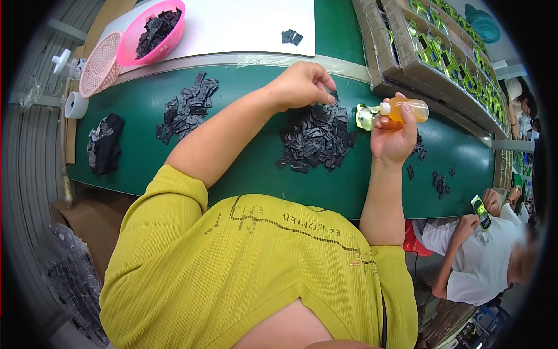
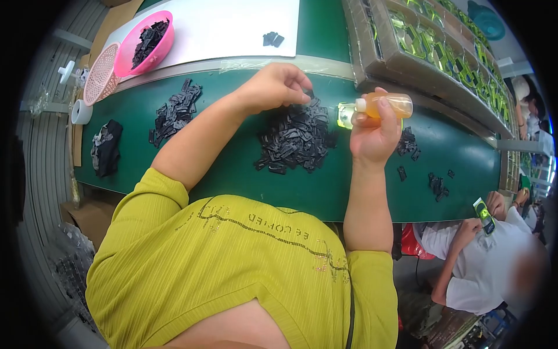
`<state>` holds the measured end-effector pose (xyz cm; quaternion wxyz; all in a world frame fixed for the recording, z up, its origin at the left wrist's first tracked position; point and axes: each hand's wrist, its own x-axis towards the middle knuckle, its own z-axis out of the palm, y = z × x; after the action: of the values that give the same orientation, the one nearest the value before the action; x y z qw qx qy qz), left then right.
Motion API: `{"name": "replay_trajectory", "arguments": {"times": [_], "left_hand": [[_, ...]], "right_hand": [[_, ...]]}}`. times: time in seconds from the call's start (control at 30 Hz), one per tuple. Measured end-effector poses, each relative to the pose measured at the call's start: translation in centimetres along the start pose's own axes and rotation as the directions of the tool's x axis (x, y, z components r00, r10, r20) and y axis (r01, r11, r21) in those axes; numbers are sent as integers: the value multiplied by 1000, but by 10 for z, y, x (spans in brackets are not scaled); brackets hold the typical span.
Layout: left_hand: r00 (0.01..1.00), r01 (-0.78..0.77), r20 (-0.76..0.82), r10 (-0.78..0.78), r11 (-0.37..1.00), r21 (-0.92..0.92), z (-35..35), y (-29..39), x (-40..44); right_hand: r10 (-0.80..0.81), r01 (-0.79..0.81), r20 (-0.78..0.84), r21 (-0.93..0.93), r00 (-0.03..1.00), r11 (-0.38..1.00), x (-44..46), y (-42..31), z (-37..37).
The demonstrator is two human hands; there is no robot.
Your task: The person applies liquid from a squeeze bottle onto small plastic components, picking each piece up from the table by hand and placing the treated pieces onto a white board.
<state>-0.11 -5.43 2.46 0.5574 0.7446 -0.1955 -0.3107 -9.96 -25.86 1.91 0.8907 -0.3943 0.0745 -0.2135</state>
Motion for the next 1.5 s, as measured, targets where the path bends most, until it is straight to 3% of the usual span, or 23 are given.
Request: {"name": "replay_trajectory", "arguments": {"times": [0.07,0.17,0.33,1.33,1.5], "left_hand": [[999,15,49,-6,983,-185,0,-9,-2],[995,58,98,-30,955,-289,0,-16,-2],[991,95,116,-65,958,-271,-2,-14,0],[992,91,108,-65,961,-261,-1,-11,-1],[992,99,104,-74,959,-265,-2,-9,-2]], "right_hand": [[-51,53,20,-82,998,995,-4,5,7],[-194,206,73,-241,978,948,-4,19,13],[-239,300,188,-446,953,843,-7,32,19],[-207,277,190,-522,960,806,-5,40,25],[-268,320,177,-485,947,814,-1,39,20]]}}
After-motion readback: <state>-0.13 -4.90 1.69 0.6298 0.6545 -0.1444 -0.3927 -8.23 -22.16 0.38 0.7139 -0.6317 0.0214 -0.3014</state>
